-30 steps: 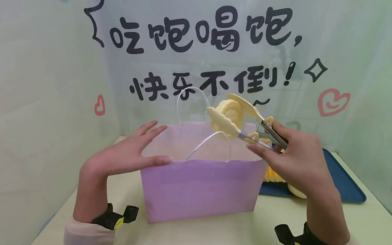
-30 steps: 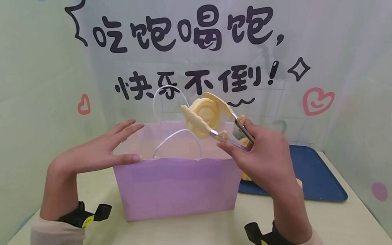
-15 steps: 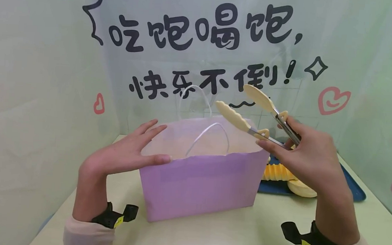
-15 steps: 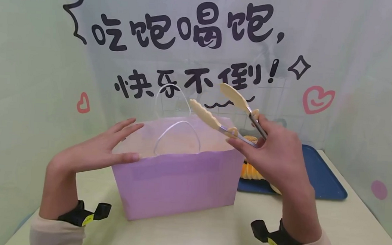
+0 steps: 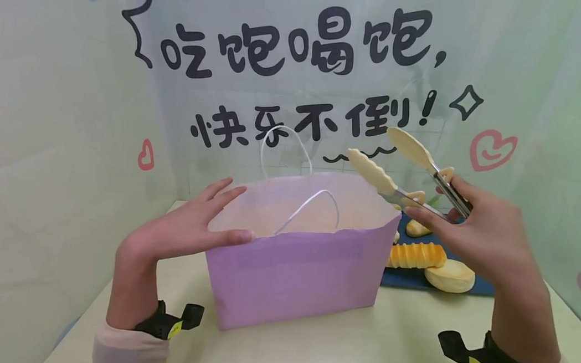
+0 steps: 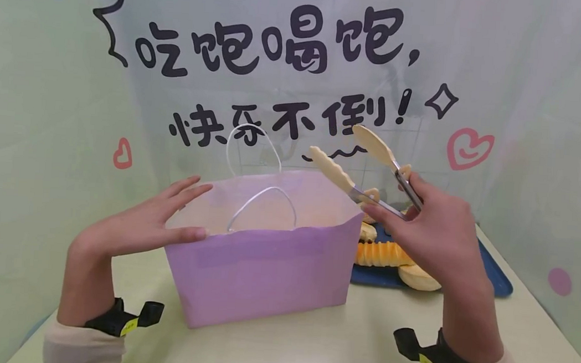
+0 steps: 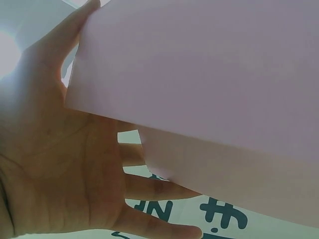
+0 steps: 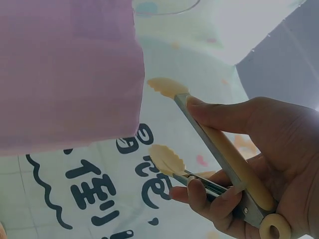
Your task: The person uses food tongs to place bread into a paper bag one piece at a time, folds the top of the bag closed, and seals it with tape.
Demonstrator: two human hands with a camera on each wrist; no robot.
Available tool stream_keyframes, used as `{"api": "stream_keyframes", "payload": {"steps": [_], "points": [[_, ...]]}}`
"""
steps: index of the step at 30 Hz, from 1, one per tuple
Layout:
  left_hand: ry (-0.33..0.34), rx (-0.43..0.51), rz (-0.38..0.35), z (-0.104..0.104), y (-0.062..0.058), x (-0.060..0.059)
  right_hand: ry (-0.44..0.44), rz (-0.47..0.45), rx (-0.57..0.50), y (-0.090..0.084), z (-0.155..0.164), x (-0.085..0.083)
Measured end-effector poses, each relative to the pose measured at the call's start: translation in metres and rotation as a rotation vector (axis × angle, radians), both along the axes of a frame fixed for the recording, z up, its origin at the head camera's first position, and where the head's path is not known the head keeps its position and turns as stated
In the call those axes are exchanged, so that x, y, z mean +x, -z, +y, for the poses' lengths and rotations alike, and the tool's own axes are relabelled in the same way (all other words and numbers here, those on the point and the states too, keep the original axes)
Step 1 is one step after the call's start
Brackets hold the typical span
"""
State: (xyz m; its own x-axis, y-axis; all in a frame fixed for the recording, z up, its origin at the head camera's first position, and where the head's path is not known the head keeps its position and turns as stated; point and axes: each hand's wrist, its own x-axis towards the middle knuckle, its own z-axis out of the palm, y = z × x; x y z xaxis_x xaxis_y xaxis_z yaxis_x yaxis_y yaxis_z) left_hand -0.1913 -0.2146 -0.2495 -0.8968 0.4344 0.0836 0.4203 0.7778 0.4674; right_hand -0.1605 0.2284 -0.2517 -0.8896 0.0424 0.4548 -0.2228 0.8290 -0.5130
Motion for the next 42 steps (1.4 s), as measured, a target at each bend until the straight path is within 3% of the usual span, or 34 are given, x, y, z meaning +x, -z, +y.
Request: {"api": "stream_keyframes", "payload": {"steps": [10,16,22,29,42], "points": [[-0.006,-0.008,0.006,-0.001,-0.002,0.002,0.133,-0.045,0.114,0.005,0.043,0.0],[-0.011,-0.01,0.007,-0.001,-0.002,0.003,0.18,-0.063,0.131,0.002,0.062,-0.002],[-0.007,-0.001,0.009,-0.001,-0.001,0.003,0.123,-0.093,0.141,0.008,0.071,-0.014],[-0.001,0.01,0.001,0.002,0.0,0.001,0.037,-0.182,0.163,0.028,0.083,-0.035],[-0.004,0.001,0.0,0.002,-0.001,0.001,-0.128,-0.284,0.363,0.068,0.116,-0.057]]}}
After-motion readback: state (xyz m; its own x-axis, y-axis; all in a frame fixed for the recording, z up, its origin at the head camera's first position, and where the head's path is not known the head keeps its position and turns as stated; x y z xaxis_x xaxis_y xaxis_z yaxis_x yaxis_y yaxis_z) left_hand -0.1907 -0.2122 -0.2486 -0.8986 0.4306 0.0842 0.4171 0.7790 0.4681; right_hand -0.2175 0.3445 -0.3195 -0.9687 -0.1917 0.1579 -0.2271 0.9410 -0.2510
